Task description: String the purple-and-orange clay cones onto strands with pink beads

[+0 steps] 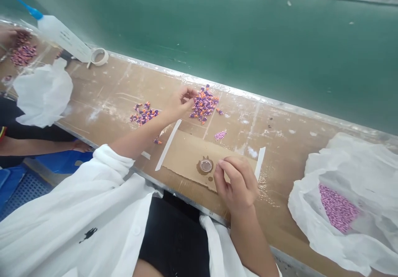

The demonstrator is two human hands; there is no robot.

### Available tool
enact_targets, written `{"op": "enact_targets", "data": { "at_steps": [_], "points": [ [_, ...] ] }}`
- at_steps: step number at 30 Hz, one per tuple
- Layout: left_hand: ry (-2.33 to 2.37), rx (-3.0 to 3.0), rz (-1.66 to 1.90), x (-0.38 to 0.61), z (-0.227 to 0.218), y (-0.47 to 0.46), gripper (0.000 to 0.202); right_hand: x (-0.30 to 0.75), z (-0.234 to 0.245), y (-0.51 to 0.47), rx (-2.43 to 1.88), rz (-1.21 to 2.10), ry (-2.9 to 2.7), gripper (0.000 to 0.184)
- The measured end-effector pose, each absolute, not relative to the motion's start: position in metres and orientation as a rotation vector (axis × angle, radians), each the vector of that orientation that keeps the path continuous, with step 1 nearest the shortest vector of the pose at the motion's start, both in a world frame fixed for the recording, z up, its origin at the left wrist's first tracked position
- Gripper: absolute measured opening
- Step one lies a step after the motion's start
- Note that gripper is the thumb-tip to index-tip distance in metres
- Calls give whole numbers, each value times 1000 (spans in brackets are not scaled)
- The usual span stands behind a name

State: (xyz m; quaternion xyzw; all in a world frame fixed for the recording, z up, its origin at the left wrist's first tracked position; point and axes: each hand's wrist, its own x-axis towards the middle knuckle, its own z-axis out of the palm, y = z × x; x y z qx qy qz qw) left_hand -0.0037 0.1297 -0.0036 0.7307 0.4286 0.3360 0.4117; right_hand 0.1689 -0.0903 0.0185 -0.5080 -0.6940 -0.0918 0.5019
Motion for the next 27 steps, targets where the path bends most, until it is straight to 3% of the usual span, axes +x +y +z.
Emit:
{"op": "enact_targets", "data": {
  "at_steps": [4, 9, 17, 22, 27],
  "points": [
    [886, 2252, 558, -18, 0, 117, 14, 170, 19, -90, -1209, -240, -1695, 30],
    [810, 2605, 72, -21, -6, 103, 22, 168, 21, -86, -1170, -280, -1718, 28],
    [896, 2625, -11, -16, -11, 100, 32, 169, 23, -84, -1180, -304, -1724, 28],
    [1107, 2591, -89, -57, 15, 94, 31, 171, 21, -88, -1169, -291, -1721, 28],
    [1124, 2532, -418, -107, 41, 65, 23, 172, 20, -88, -1170, -251, -1748, 30]
  ]
}}
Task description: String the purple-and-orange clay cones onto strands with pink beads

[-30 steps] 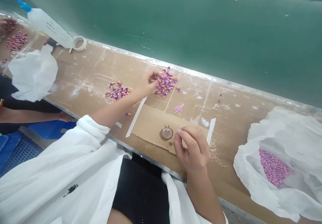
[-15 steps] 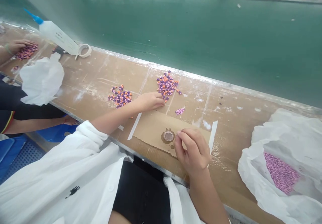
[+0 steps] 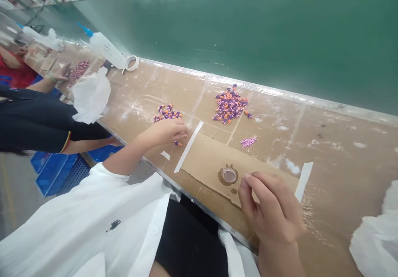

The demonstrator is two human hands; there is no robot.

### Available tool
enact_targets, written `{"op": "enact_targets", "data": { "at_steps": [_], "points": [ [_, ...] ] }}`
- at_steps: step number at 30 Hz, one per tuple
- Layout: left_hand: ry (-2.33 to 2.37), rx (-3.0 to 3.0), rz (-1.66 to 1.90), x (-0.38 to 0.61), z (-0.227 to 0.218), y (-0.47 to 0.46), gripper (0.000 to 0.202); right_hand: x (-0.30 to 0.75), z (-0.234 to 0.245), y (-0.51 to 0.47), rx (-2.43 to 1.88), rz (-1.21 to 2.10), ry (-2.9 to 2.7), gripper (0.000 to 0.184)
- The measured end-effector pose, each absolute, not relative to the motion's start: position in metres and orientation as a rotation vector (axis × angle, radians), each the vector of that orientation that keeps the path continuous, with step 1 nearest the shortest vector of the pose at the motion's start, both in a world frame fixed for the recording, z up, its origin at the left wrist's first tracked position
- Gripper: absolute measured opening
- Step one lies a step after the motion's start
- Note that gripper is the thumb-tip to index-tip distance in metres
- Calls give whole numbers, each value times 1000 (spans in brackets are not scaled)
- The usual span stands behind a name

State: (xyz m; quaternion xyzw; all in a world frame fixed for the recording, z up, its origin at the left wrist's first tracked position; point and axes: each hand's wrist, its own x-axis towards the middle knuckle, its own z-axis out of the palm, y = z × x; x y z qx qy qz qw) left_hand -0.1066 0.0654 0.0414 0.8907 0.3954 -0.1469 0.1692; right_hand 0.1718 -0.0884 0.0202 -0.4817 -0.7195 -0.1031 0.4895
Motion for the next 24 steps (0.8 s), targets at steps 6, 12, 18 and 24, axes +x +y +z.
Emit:
{"op": "enact_targets", "data": {
  "at_steps": [6, 12, 18, 24],
  "points": [
    [1083, 2565, -482, -127, 34, 40, 10, 171, 15, -86, -1162, -227, -1759, 31],
    [1070, 2595, -347, -127, 19, 41, 17, 171, 14, -81, -1172, -254, -1760, 30],
    [887, 2278, 393, -106, 26, 51, 27, 177, 3, -77, -1307, -308, -1750, 24],
    [640, 1152, 671, -36, 28, 30, 48, 192, -28, -65, -1530, -114, -1657, 9]
  ]
}}
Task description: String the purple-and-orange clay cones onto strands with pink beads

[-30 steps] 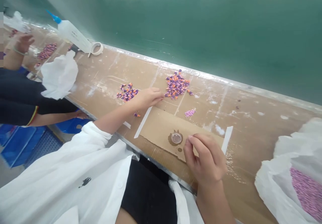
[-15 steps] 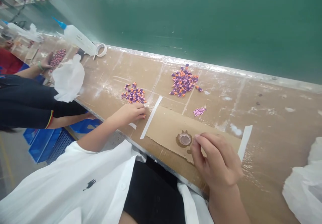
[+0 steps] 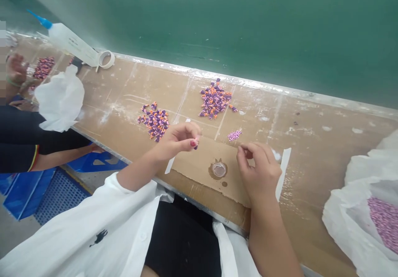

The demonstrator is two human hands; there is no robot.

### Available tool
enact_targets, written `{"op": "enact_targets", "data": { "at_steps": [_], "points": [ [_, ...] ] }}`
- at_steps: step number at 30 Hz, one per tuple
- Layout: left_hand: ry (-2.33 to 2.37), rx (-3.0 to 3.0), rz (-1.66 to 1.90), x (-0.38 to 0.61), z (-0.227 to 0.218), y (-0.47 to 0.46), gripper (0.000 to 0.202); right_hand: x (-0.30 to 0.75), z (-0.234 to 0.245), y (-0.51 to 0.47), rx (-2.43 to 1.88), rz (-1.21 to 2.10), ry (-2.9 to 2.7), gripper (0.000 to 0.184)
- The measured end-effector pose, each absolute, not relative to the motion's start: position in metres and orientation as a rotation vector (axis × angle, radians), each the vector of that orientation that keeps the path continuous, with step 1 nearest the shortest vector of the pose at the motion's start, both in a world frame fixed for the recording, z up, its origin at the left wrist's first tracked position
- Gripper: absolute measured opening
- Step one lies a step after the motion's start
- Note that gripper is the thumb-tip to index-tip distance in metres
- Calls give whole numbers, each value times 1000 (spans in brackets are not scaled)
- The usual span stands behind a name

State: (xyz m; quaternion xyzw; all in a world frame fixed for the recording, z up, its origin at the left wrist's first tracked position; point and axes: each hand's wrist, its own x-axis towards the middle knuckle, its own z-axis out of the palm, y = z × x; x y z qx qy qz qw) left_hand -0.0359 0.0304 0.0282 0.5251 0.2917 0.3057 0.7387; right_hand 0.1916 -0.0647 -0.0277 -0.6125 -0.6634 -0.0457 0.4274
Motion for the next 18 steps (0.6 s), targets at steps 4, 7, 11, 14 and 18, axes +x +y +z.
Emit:
{"op": "enact_targets", "data": {
  "at_steps": [4, 7, 11, 14, 18],
  "points": [
    [641, 577, 559, 0, 26, 18, 52, 197, -51, -54, -1747, 128, -1635, 19],
    [671, 435, 541, 9, 22, 19, 45, 196, -62, -47, -1841, 167, -1634, 27],
    [764, 394, 563, 6, 10, 22, 39, 191, -67, -41, -1886, 114, -1651, 24],
    [762, 456, 592, 1, 1, 20, 54, 190, -67, -40, -1842, 51, -1670, 22],
    [724, 526, 554, -2, -4, 20, 56, 189, -65, -40, -1760, -19, -1688, 16]
  ]
}}
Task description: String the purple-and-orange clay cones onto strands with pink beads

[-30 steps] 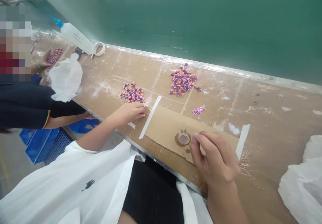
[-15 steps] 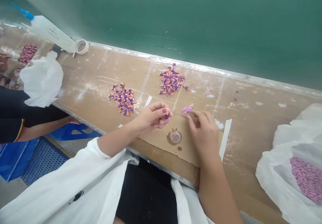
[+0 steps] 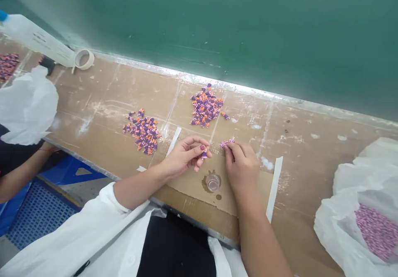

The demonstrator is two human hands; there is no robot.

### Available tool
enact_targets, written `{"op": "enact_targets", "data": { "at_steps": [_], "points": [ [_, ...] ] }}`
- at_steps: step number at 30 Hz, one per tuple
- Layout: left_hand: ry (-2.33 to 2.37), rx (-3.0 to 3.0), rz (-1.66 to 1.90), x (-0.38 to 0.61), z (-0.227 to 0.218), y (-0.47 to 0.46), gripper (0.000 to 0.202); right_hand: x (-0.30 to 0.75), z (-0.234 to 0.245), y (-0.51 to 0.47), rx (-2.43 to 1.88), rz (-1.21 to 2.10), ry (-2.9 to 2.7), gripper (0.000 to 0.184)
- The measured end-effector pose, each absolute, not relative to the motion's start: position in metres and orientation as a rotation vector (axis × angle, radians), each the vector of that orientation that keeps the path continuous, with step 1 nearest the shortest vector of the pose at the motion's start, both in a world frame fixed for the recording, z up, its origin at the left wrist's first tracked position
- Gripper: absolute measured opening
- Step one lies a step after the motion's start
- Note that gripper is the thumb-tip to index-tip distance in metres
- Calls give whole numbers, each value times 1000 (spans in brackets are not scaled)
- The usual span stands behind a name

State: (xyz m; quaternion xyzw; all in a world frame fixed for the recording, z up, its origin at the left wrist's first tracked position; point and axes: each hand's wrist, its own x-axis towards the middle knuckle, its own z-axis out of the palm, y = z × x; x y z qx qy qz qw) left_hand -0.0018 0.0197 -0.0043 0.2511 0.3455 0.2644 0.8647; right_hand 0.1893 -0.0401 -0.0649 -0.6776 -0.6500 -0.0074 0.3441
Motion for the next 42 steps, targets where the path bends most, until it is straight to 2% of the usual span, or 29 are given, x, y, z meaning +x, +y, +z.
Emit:
{"op": "enact_targets", "data": {
  "at_steps": [4, 8, 17, 21, 26, 32, 39, 42],
  "points": [
    [734, 485, 495, -2, -2, 20, 55, 189, -58, -40, -1696, -30, -1655, 6],
    [748, 417, 389, -4, -2, 19, 54, 189, -45, -41, -1675, 32, -1662, 6],
    [781, 309, 250, -8, -1, 15, 50, 193, -28, -56, -1515, 357, -1665, 17],
    [761, 347, 242, -8, 6, 17, 48, 186, -24, -63, -1479, 392, -1564, 24],
    [674, 490, 262, -7, 11, 15, 46, 173, -17, -73, -1408, 467, -1428, 22],
    [610, 631, 287, -5, 18, 5, 54, 166, -6, -80, -1297, 438, -1507, 24],
    [565, 801, 328, -9, 26, 3, 54, 168, 5, -82, -1214, 209, -1690, 36],
    [545, 902, 345, -12, 27, 3, 53, 167, 8, -83, -1198, 255, -1674, 38]
  ]
}}
